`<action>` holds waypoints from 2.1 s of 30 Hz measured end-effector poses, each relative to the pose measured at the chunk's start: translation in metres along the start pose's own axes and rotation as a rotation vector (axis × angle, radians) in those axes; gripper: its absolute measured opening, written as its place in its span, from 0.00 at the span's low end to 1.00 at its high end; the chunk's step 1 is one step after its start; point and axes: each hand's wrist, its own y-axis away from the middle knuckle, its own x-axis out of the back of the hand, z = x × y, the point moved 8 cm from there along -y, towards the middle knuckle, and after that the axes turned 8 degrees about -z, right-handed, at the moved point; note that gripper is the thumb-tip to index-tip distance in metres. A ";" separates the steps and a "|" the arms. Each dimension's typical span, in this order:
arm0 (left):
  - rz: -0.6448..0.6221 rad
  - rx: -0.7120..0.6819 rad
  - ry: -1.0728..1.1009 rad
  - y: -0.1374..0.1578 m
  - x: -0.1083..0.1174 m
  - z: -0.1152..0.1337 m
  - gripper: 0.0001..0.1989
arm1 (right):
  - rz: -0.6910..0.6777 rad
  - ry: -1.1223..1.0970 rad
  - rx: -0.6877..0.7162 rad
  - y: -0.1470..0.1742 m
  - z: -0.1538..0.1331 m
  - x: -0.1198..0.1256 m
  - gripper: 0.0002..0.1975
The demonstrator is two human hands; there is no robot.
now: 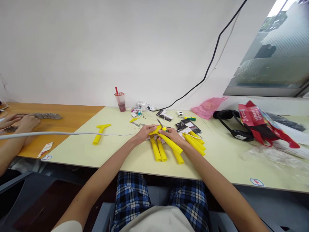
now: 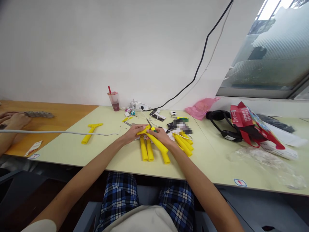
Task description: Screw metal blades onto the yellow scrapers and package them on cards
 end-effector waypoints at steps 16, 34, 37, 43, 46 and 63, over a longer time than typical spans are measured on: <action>0.000 -0.104 -0.472 -0.034 0.003 0.045 0.34 | 0.242 -0.107 -0.062 -0.023 -0.013 0.033 0.23; 0.269 0.077 -1.281 -0.020 0.136 0.016 0.10 | 0.372 -0.319 0.024 0.006 0.007 0.031 0.23; 0.281 0.130 -1.252 -0.016 0.136 0.014 0.10 | 0.371 -0.313 0.001 0.005 0.012 0.032 0.23; 0.333 0.080 -1.149 -0.016 0.123 0.022 0.09 | 0.411 -0.376 -0.078 0.010 0.015 0.037 0.23; 0.426 -0.041 -1.075 -0.014 0.115 0.034 0.09 | 0.418 -0.418 -0.118 0.010 0.014 0.036 0.24; 0.513 -0.031 -0.097 -0.011 0.080 0.013 0.15 | 0.427 -0.368 -0.187 0.016 0.027 0.038 0.25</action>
